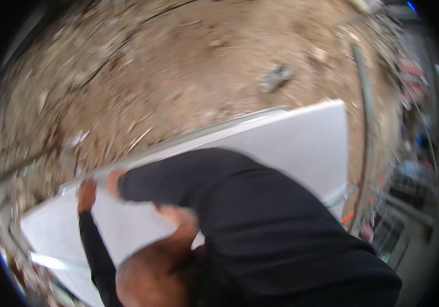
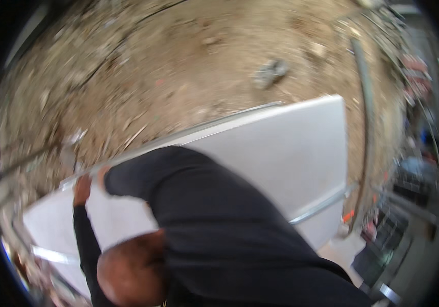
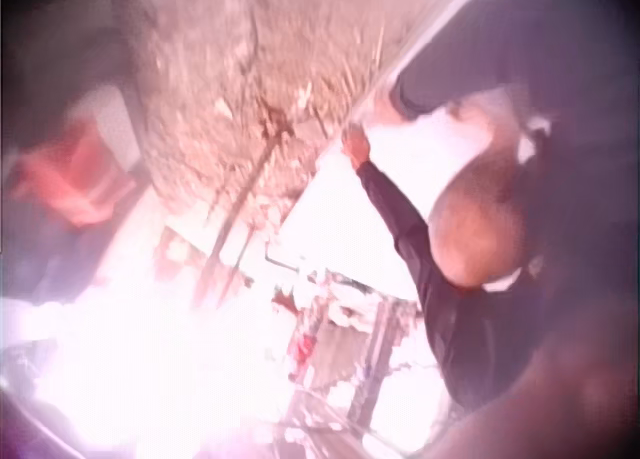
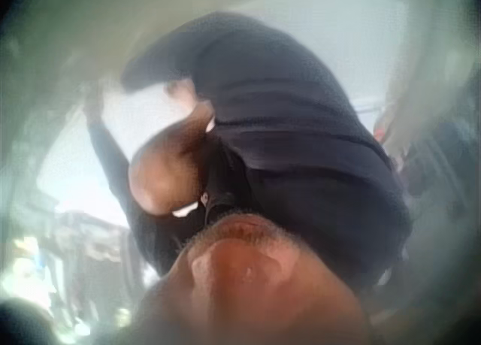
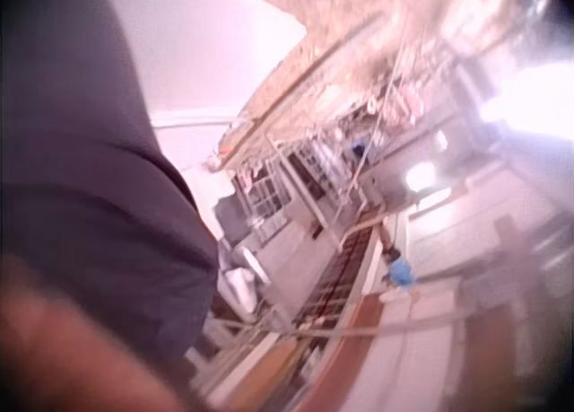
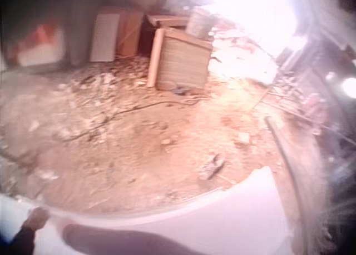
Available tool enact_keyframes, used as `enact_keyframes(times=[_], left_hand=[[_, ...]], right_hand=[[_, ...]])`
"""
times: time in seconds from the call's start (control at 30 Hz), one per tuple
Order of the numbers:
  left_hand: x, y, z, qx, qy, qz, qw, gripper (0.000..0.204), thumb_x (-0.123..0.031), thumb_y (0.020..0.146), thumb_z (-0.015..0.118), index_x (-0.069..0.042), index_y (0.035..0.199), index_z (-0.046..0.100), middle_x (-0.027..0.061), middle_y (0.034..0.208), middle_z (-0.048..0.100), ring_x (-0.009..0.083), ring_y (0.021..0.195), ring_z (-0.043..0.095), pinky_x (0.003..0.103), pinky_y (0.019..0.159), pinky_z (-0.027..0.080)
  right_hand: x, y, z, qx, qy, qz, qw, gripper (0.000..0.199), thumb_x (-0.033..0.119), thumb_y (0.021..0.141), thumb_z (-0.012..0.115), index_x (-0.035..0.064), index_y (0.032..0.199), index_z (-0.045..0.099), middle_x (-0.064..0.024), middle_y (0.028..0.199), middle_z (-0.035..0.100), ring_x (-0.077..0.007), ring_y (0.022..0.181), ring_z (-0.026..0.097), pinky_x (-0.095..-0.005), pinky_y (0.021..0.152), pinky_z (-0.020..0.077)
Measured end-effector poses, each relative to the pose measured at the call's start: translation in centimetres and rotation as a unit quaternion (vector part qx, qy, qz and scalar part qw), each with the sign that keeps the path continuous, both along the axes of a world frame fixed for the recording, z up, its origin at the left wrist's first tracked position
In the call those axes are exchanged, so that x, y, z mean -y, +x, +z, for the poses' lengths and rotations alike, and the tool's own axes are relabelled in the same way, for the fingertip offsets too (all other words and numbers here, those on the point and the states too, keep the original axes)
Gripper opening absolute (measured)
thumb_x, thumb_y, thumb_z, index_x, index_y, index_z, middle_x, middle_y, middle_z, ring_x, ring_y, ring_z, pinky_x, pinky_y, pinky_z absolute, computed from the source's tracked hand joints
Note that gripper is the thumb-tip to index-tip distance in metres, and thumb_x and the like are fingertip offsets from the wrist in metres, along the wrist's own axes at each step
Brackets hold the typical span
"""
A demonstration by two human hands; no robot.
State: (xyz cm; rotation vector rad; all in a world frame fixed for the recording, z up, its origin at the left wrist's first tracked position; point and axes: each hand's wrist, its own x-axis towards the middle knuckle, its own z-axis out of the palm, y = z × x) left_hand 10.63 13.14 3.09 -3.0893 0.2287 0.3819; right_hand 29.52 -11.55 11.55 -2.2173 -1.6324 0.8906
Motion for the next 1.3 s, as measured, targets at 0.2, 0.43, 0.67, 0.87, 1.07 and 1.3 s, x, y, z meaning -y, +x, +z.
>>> enact_keyframes(times=[0.2,0.43,0.67,0.87,1.07,1.3], left_hand=[[4.1,5.6,-0.2,0.064,0.004,0.189,0.980,0.024,-0.029,0.098,0.048,-0.022,0.102,0.071,0.0093,0.086,0.069,0.0321,0.083,0.066,0.049,0.081,0.047],[8.7,8.0,1.9,0.071,-0.069,0.426,0.900,0.047,-0.040,0.100,0.047,-0.008,0.074,0.069,0.0175,0.069,0.067,0.0370,0.069,0.064,0.048,0.077,0.045],[8.9,9.3,2.6,0.110,-0.090,0.428,0.893,0.048,-0.038,0.099,0.049,-0.008,0.066,0.067,0.0149,0.066,0.067,0.0350,0.067,0.064,0.046,0.074,0.044],[8.8,7.9,1.8,0.135,-0.087,0.424,0.891,0.049,-0.036,0.098,0.052,-0.006,0.061,0.065,0.0150,0.061,0.064,0.0350,0.061,0.061,0.045,0.072,0.043],[8.6,8.4,1.8,0.104,-0.086,0.429,0.893,0.049,-0.038,0.098,0.052,-0.007,0.061,0.064,0.0145,0.060,0.063,0.0356,0.062,0.060,0.044,0.073,0.042],[8.8,9.4,3.1,0.047,-0.061,0.441,0.894,0.054,-0.040,0.099,0.048,-0.007,0.061,0.066,0.0150,0.062,0.065,0.0338,0.064,0.063,0.044,0.076,0.045]], right_hand=[[5.4,8.6,5.3,-0.012,0.066,0.134,0.989,0.027,0.020,0.099,0.047,0.0080,0.106,0.070,-0.0158,0.079,0.070,-0.0344,0.075,0.070,-0.0492,0.065,0.0554],[5.9,7.6,7.5,0.071,-0.021,0.183,0.980,0.048,0.012,0.092,0.052,0.0186,0.139,0.052,-0.0174,0.078,0.065,-0.0359,0.068,0.067,-0.0467,0.060,0.0554],[5.9,8.3,7.0,0.105,-0.014,0.191,0.976,0.047,0.010,0.090,0.054,0.0158,0.136,0.057,-0.0119,0.072,0.064,-0.0284,0.066,0.068,-0.0405,0.055,0.0550],[6.4,8.8,7.5,0.116,-0.020,0.216,0.969,0.051,0.010,0.089,0.056,0.0178,0.139,0.054,-0.0109,0.072,0.062,-0.0291,0.064,0.067,-0.0390,0.055,0.0547],[7.4,9.1,5.9,0.112,-0.020,0.228,0.967,0.054,0.010,0.089,0.056,0.0161,0.143,0.049,-0.0134,0.080,0.062,-0.0279,0.064,0.067,-0.0389,0.054,0.0551],[8.7,10.6,7.9,0.103,-0.072,0.239,0.963,0.058,0.011,0.087,0.059,0.0139,0.144,0.047,-0.0128,0.084,0.062,-0.0263,0.067,0.068,-0.0366,0.056,0.0561]])
